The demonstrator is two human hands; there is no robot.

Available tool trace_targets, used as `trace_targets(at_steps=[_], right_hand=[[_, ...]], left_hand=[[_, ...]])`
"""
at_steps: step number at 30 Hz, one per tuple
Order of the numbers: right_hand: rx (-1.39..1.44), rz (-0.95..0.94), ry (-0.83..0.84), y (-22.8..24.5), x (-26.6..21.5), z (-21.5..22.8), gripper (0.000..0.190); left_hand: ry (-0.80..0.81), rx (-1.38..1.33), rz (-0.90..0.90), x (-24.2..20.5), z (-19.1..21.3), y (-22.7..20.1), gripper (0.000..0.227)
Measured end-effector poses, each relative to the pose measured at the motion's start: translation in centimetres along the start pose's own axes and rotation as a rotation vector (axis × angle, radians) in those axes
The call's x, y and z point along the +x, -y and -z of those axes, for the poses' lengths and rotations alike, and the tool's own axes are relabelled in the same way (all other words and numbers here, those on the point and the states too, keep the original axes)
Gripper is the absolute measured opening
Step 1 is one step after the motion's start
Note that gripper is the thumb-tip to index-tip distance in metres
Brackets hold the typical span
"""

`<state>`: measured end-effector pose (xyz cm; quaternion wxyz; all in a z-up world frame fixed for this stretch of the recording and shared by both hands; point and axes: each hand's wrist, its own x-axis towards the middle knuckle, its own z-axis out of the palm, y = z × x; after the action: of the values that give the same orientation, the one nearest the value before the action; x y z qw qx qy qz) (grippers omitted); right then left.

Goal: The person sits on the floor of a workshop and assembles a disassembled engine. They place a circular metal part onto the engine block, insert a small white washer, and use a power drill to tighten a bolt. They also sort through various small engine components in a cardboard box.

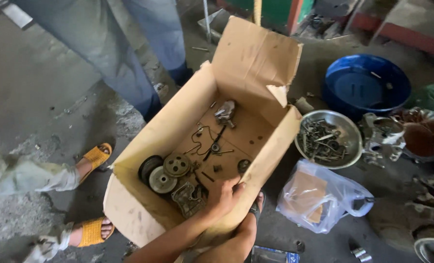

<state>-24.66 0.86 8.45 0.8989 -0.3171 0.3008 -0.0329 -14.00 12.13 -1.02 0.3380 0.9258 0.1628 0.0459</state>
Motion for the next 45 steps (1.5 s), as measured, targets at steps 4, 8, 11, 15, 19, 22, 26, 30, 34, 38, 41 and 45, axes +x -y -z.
trace_targets(at_steps=[4, 8, 11, 15, 19, 22, 26, 30, 34, 38, 41, 45], right_hand=[[0.103, -0.197, -0.087, -0.6, 0.5, -9.0, 0.053], [0.156, -0.255, -0.103, -1.6, 1.2, -8.4, 0.054], [0.155, -0.303, -0.072, -1.3, 0.8, -8.8, 0.055], [0.166, -0.408, -0.088, -1.9, 1.8, -7.8, 0.056], [0.234, -0.337, -0.026, -2.2, 1.8, -7.4, 0.052], [-0.017, -0.26, -0.021, -1.5, 0.2, -8.4, 0.048], [0.15, -0.47, -0.078, 0.0, 0.1, -9.9, 0.054], [0.155, -0.485, -0.101, -1.1, 0.8, -9.0, 0.056], [0.181, -0.43, -0.058, -1.8, 0.8, -8.3, 0.052], [0.123, -0.338, 0.01, -2.5, 1.4, -7.0, 0.052], [0.104, -0.318, 0.002, -2.0, 1.6, -7.0, 0.049], [0.074, -0.297, -0.004, -1.5, 1.5, -7.4, 0.046]], left_hand=[[-0.012, -0.219, -0.08, -1.0, 0.6, 1.2, 0.038], [-0.12, -0.317, -0.26, -2.0, 0.7, 1.9, 0.037], [-0.08, -0.322, -0.169, -2.3, 0.1, 2.8, 0.038], [-0.011, -0.373, -0.08, -2.3, -0.4, 3.4, 0.039], [-0.086, -0.327, -0.163, -3.1, 1.7, 2.6, 0.034], [0.083, -0.041, -0.074, -3.0, 4.9, 0.3, 0.033], [0.388, 0.43, -0.143, -3.5, 0.8, 4.0, 0.032], [0.163, 0.482, -0.38, -4.3, -8.1, 12.3, 0.032], [0.251, 0.29, -0.058, -4.8, 1.7, 2.8, 0.025], [0.322, 0.226, -0.056, -4.5, 6.2, -1.9, 0.055], [0.293, 0.183, -0.157, -4.5, 5.4, -1.1, 0.067], [0.14, 0.135, -0.35, -4.0, 3.9, 0.7, 0.045]])
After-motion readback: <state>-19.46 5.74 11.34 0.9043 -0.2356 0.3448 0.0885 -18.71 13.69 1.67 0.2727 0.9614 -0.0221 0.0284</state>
